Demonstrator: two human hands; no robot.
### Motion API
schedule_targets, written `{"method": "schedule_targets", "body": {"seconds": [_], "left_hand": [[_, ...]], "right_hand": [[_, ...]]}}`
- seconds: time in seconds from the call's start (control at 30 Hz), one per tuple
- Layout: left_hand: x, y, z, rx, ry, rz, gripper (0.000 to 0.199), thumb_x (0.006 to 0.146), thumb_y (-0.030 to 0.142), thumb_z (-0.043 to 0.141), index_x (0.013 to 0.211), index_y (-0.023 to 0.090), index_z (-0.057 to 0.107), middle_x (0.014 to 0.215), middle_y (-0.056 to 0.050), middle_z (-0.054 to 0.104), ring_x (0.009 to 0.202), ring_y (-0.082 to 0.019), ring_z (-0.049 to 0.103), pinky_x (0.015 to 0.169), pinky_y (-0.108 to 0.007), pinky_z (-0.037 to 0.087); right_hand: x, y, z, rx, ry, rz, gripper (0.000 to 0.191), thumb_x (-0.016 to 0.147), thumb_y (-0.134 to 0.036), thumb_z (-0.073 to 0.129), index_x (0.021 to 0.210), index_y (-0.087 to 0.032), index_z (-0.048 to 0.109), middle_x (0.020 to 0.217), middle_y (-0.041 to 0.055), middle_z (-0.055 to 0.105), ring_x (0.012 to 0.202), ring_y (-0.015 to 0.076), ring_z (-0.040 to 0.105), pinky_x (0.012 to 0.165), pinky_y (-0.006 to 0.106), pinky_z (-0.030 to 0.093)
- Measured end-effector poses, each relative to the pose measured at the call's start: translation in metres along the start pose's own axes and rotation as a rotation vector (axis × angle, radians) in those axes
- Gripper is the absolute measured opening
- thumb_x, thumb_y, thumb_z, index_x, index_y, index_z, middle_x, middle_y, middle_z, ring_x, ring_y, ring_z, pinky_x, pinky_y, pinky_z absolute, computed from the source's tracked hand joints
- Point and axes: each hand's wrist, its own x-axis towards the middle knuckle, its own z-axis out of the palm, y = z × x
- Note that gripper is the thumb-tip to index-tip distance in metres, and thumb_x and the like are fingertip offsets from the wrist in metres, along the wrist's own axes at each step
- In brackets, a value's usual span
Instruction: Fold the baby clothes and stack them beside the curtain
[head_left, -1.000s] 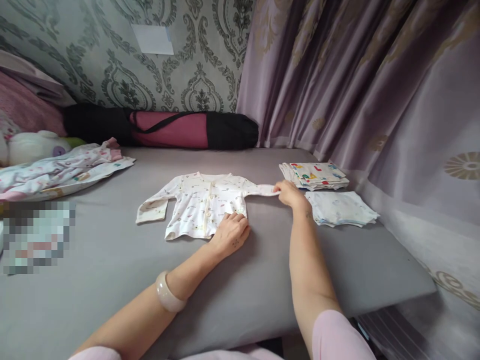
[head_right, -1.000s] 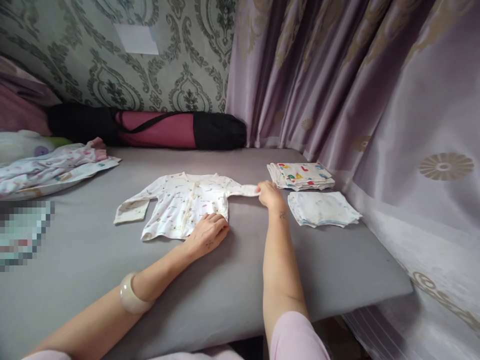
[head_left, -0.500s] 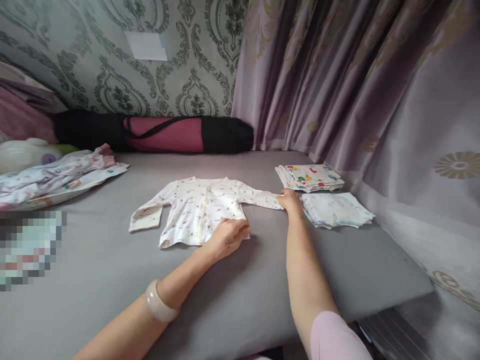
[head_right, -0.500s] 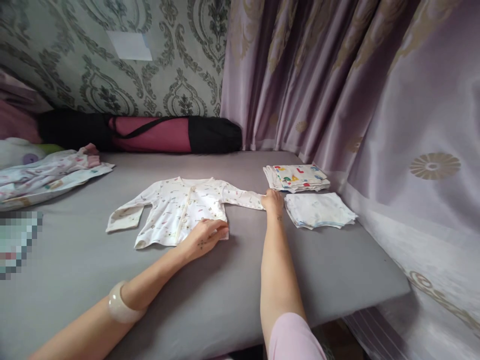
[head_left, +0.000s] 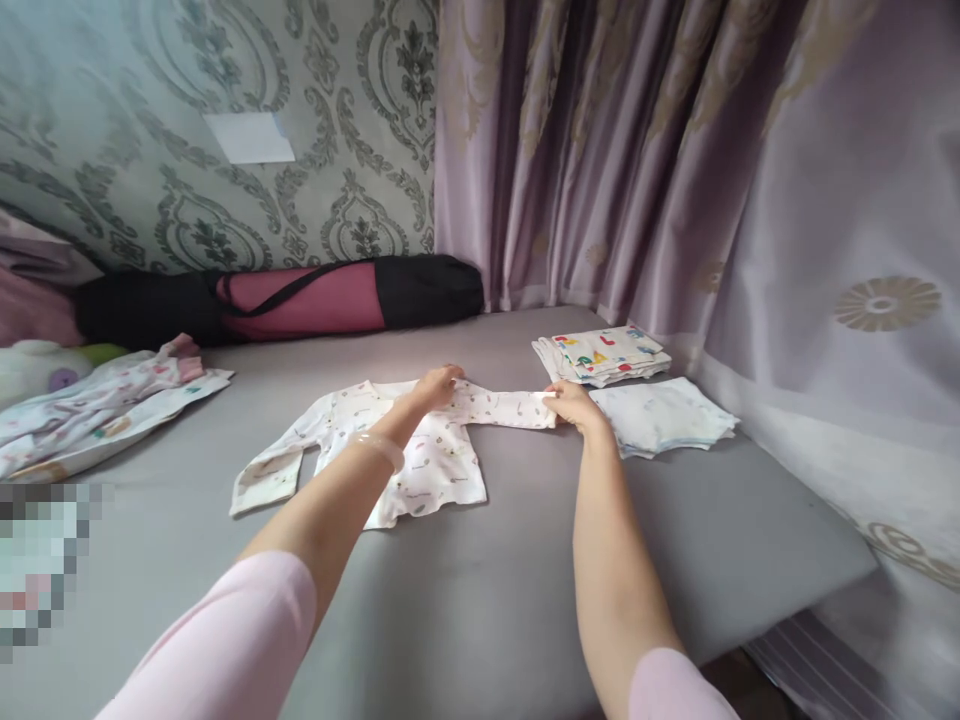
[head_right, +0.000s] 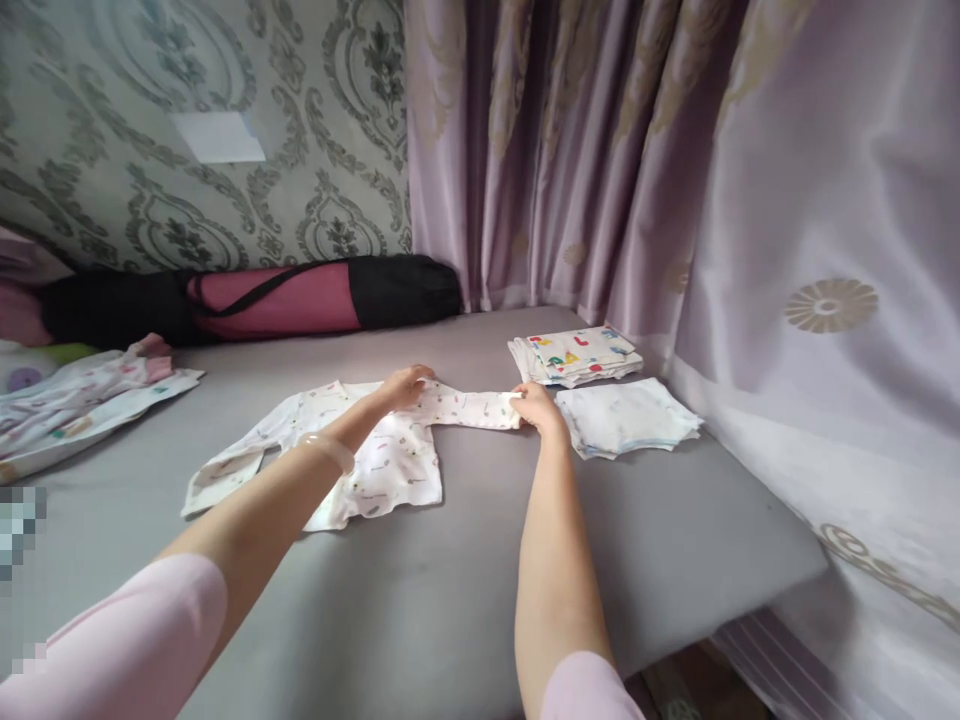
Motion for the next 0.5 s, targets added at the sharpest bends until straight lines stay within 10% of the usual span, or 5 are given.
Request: {"method": "schedule_targets", "body": {"seconds": [0.5], "left_hand": [[-0.001,0.01,0.027,0.098,0.121,-0.247,0.034,0.094,0.02,0.033,0.118,0.018,0.058,0.119,-0.017,0.054,0.102,-0.027,0.061,0.085,-0.038,0.049]], "right_hand": [[0.013,0.012,-0.003,-0.118,0.169,-0.057,0.026,0.082,-0.02,0.059,0.104,-0.016,0.072,0.094,0.0052,0.073,0.087,0.0172,0.065,0.074,0.021,0.047]]}}
